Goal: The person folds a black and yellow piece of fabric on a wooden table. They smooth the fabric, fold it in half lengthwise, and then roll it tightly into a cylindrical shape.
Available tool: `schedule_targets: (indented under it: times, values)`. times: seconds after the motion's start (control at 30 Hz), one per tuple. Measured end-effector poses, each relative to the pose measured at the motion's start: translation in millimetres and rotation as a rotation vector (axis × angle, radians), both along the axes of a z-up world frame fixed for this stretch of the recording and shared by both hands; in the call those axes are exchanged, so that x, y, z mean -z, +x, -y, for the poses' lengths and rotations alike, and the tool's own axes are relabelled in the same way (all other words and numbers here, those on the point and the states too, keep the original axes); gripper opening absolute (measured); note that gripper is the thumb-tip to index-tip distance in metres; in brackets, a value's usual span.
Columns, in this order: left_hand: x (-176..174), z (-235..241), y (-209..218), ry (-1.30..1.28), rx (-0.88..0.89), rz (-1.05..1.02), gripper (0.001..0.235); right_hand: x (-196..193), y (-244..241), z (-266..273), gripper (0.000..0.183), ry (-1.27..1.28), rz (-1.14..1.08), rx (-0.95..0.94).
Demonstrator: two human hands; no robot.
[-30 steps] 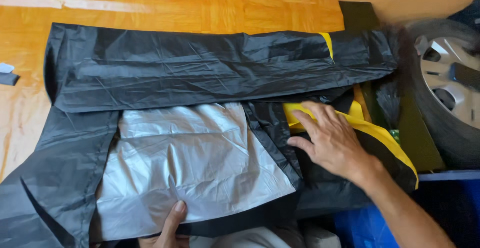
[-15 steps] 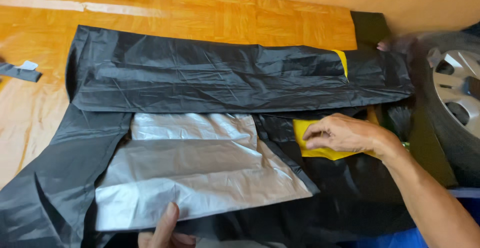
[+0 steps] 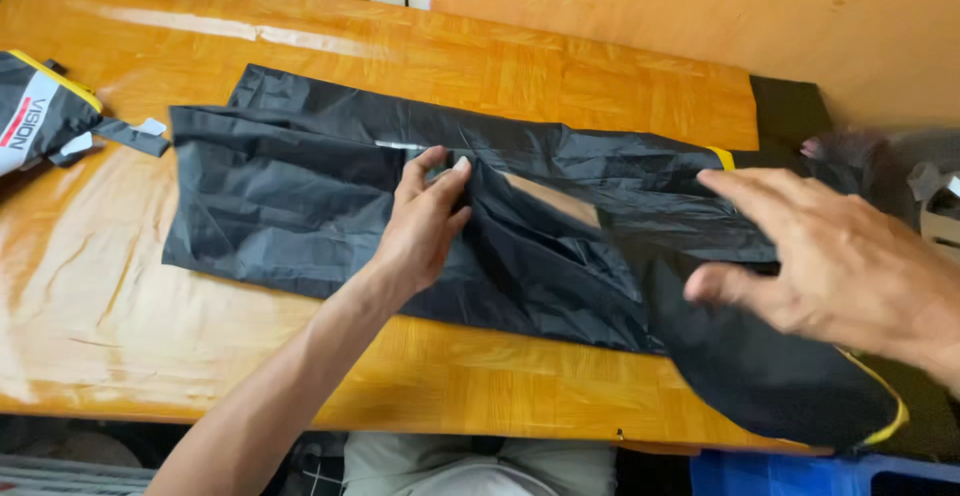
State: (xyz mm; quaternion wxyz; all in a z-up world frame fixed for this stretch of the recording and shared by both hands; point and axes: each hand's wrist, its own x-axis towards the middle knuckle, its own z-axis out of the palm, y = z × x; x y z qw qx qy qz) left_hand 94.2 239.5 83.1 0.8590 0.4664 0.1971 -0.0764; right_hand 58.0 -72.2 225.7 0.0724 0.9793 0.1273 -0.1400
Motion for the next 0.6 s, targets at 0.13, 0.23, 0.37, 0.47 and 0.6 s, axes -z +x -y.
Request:
schedule_targets:
  times: [0.13,0.23,0.37,0.47,0.6]
  values:
    - [51,-17,47,1.062,0.232,0.427,0.044,59,-25,-10,0.129,-0.196,0.375,-0.382]
    - [52,-39,75,1.611,0.202,0.800,0.048,100,5,-6,0.096,-0.228,0.471,-0.273]
    - [41,-98,122,1.884,0.360,0.674,0.058,128,63,-5,0.071,-0.186,0.371,-0.244]
    - [39,-138,135,1.894,0.536,0.552,0.041,139,89,-56,0.054,0.234,0.195,-0.337]
    - [43,-150,147,1.783,0.613,0.307,0.056,171,130,-121,0.051,0.460,0.250,-0.501]
